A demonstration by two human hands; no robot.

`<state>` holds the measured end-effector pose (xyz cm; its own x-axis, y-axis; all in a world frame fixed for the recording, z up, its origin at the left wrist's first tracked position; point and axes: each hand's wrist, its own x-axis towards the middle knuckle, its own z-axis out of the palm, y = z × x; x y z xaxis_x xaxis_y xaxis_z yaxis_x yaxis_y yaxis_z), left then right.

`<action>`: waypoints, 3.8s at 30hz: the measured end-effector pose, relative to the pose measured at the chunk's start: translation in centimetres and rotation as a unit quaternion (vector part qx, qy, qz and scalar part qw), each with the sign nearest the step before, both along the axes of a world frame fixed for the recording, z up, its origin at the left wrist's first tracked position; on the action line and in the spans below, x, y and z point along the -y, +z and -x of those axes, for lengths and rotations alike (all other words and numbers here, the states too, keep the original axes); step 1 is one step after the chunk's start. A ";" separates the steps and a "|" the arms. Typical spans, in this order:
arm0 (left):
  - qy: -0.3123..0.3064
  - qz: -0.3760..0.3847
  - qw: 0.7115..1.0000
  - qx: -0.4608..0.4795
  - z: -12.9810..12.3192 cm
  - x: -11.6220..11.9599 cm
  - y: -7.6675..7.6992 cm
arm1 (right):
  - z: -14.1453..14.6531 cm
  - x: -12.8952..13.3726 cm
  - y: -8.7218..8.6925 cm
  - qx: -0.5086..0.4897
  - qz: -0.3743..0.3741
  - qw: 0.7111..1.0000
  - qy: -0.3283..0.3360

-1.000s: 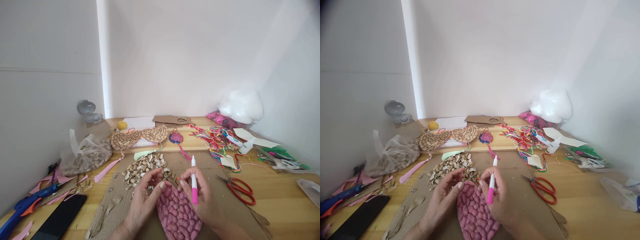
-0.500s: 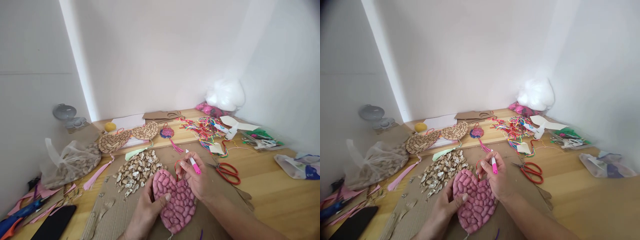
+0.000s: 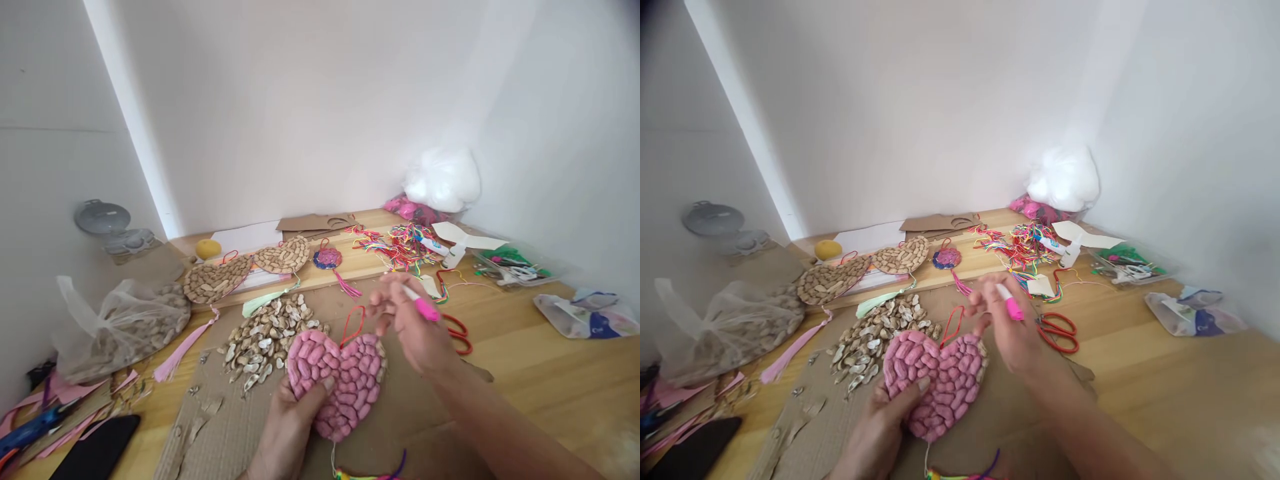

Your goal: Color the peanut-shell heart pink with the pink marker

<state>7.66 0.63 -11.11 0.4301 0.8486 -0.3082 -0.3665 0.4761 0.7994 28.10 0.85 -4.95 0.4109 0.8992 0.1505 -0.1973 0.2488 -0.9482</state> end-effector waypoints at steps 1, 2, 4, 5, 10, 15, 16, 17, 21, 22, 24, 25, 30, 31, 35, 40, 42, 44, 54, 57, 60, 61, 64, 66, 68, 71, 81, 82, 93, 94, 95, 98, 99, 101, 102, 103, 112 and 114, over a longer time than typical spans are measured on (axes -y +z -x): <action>0.024 0.005 1.000 0.004 0.1 -0.3 0.0 | -0.7 0.5 0.5 0.014 0.013 1.000 -0.024; 0.048 0.010 0.999 0.011 0.3 -0.5 0.0 | -1.2 1.1 0.7 0.023 0.032 0.999 -0.036; 0.086 0.024 0.996 0.028 0.5 -1.0 0.1 | -1.7 2.5 0.4 0.039 0.059 0.997 -0.032; 0.098 0.033 0.994 0.035 0.6 -1.2 0.1 | -1.7 3.2 -0.2 0.046 0.066 0.996 -0.038; 0.112 0.094 0.988 0.057 0.7 -1.5 0.2 | 0.2 5.2 -3.7 0.057 0.067 0.995 -0.044; 0.106 0.123 0.985 0.061 0.6 -1.3 -0.1 | 1.3 5.0 -5.0 -0.001 0.024 0.995 0.093; 0.103 0.125 0.985 0.061 0.6 -1.2 -0.1 | 1.4 5.0 -5.1 -0.013 0.024 0.994 0.110; 0.100 0.122 0.986 0.060 0.5 -1.1 -0.1 | 1.4 4.9 -5.3 -0.021 0.025 0.992 0.121; 0.092 0.063 0.993 0.027 0.1 -0.5 0.6 | 1.1 5.0 -5.3 -0.012 0.019 0.991 0.132; 0.093 0.047 0.994 0.014 -0.1 -0.3 1.0 | 1.0 5.0 -5.2 -0.001 0.026 0.992 0.124; 0.100 0.030 0.994 -0.010 -0.4 0.0 1.7 | 0.7 5.0 -4.8 0.040 0.051 0.994 0.088; 0.106 0.025 0.994 -0.019 -0.5 0.1 2.1 | 0.5 5.0 -4.6 0.069 0.064 0.994 0.063; 0.095 -0.018 0.994 -0.057 -0.4 0.1 2.2 | -0.1 5.3 -3.6 0.210 0.065 0.975 -0.023; 0.090 -0.024 0.994 -0.064 -0.4 0.0 2.0 | -0.1 5.4 -3.6 0.232 0.056 0.971 -0.019; 0.079 -0.051 0.990 -0.104 0.0 -0.3 0.7 | 0.0 5.6 -4.0 0.318 0.019 0.948 0.011; 0.056 -0.108 0.973 -0.194 0.6 -1.1 -0.6 | 0.3 5.5 -4.8 0.408 0.021 0.913 -0.014; 0.041 -0.129 0.966 -0.219 0.7 -1.2 -0.8 | 0.3 5.4 -5.0 0.426 0.031 0.904 -0.017; 0.032 -0.138 0.962 -0.233 0.7 -1.3 -0.9 | 0.2 5.3 -5.1 0.445 0.032 0.895 -0.011; 0.042 -0.147 0.964 -0.219 0.1 -1.2 0.0 | 0.4 4.9 -5.0 0.493 0.011 0.870 0.019; 0.043 -0.159 0.959 -0.229 0.2 -1.1 0.1 | 0.5 4.9 -5.2 0.511 -0.001 0.859 0.014; 0.047 -0.160 0.956 -0.241 0.1 -1.2 0.3 | 0.7 5.1 -5.3 0.521 -0.003 0.853 0.021; 0.048 -0.159 0.956 -0.243 0.1 -1.2 0.3 | 0.7 5.1 -5.3 0.521 -0.002 0.853 0.025; 0.049 -0.162 0.958 -0.233 -0.1 -1.3 0.6 | 0.8 5.2 -5.3 0.518 0.001 0.855 0.028; 0.049 -0.171 0.959 -0.222 -0.1 -1.3 0.6 | 0.8 5.1 -5.3 0.516 0.001 0.856 0.028; 0.044 -0.177 0.958 -0.220 -0.2 -1.3 0.6 | 0.8 5.1 -5.4 0.514 -0.002 0.857 0.030; 0.045 -0.174 0.957 -0.227 -0.1 -1.2 0.4 | 0.7 5.1 -5.5 0.515 0.000 0.857 0.022; 0.021 -0.186 0.955 -0.229 0.0 -1.4 0.1 | 0.8 4.8 -5.7 0.529 -0.047 0.847 0.013; 0.020 -0.189 0.954 -0.233 0.1 -1.4 0.0 | 0.7 4.7 -5.7 0.527 -0.050 0.848 0.011; 0.030 -0.191 0.951 -0.241 -0.1 -1.5 0.0 | 1.1 5.1 -5.4 0.550 -0.050 0.833 0.036; 0.029 -0.190 0.950 -0.245 -0.1 -1.5 -0.1 | 1.1 5.1 -5.5 0.548 -0.049 0.834 0.035; 0.029 -0.190 0.950 -0.247 -0.1 -1.5 -0.2 | 1.1 5.1 -5.5 0.546 -0.047 0.836 0.033; 0.026 -0.195 0.949 -0.246 0.0 -1.5 -0.4 | 1.0 5.1 -5.7 0.541 -0.044 0.840 0.029; 0.025 -0.196 0.949 -0.245 0.0 -1.5 -0.5 | 0.9 5.1 -5.7 0.540 -0.043 0.840 0.031; 0.025 -0.197 0.949 -0.245 0.1 -1.5 -0.6 | 0.9 5.2 -5.7 0.541 -0.042 0.839 0.042; 0.025 -0.198 0.948 -0.247 0.1 -1.5 -0.6 | 1.0 5.2 -5.7 0.541 -0.042 0.839 0.047; 0.025 -0.199 0.948 -0.248 0.1 -1.5 -0.7 | 1.0 5.3 -5.7 0.541 -0.041 0.839 0.049; 0.011 -0.201 0.948 -0.247 0.2 -1.6 -0.7 | 0.9 5.1 -5.8 0.532 -0.037 0.844 0.048; 0.011 -0.199 0.948 -0.248 0.2 -1.6 -0.5 | 0.9 5.2 -5.7 0.529 -0.030 0.847 0.045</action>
